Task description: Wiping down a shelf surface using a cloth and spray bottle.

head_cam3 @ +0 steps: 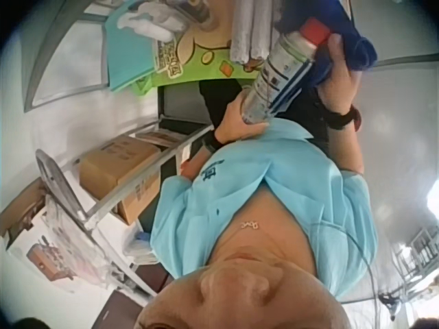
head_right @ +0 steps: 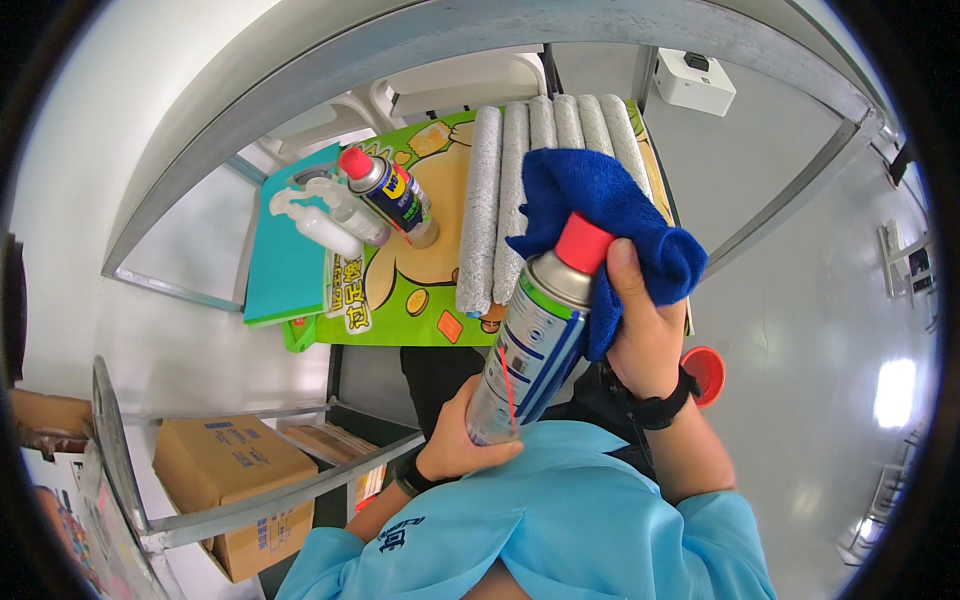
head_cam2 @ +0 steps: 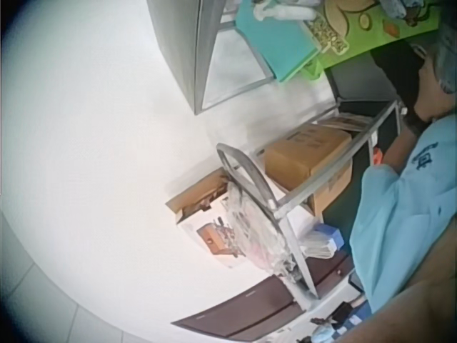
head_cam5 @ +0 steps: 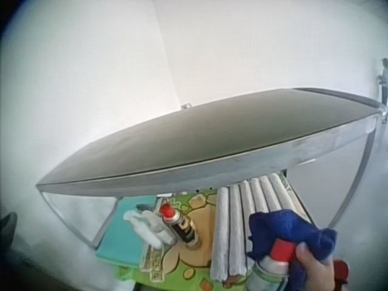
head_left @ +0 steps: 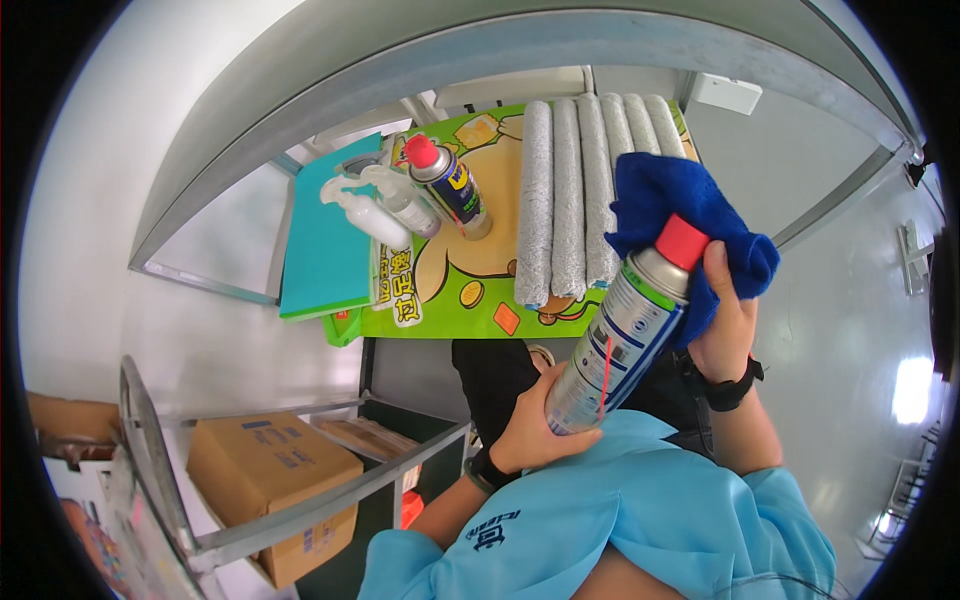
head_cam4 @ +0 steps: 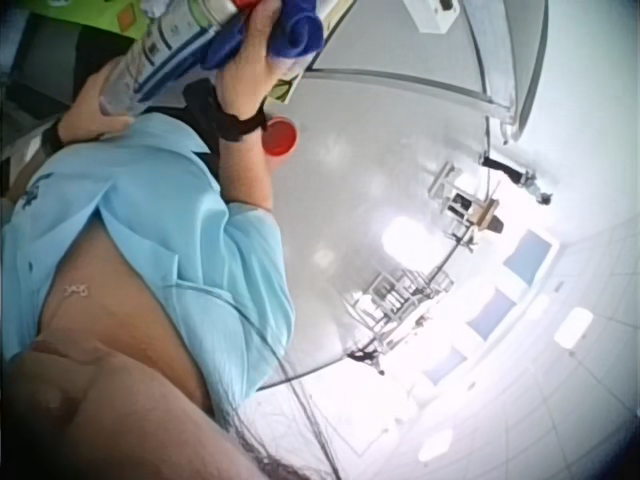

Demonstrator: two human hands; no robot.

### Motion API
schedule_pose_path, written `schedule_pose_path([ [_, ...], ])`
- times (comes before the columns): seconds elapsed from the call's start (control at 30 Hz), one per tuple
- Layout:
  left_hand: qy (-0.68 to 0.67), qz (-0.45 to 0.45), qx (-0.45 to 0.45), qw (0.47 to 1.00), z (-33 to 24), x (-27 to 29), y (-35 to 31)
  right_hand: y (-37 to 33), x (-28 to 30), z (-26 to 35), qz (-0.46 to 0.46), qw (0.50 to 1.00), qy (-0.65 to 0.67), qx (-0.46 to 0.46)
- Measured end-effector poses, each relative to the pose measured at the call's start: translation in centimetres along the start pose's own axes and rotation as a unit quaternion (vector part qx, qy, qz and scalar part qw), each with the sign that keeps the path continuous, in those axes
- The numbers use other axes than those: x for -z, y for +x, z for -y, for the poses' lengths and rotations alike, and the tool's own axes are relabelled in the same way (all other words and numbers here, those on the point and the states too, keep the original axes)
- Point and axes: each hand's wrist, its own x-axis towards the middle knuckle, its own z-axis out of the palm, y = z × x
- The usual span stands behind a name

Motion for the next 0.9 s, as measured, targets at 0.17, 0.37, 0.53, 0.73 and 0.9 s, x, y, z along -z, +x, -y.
schedule_pose_path([
  [0.17,-0.114,0.018,0.016,0.993,0.2,0.2,0.3,1.6,1.0,-0.2,0.026,0.926,0.319,-0.2],
  [0.37,-0.229,0.019,0.035,0.973,0.7,1.1,0.0,2.2,3.8,1.8,0.125,0.901,0.382,-0.166],
  [0.53,-0.283,0.035,0.049,0.957,0.9,1.8,-0.2,2.1,7.0,0.2,0.348,0.831,0.429,-0.063],
  [0.73,-0.324,0.08,0.031,0.942,0.8,1.8,0.1,0.5,10.4,-3.7,0.191,0.854,0.457,-0.16],
  [0.9,-0.365,0.116,0.024,0.923,0.4,1.8,0.2,0.3,9.6,-4.3,0.189,0.896,0.397,-0.061],
])
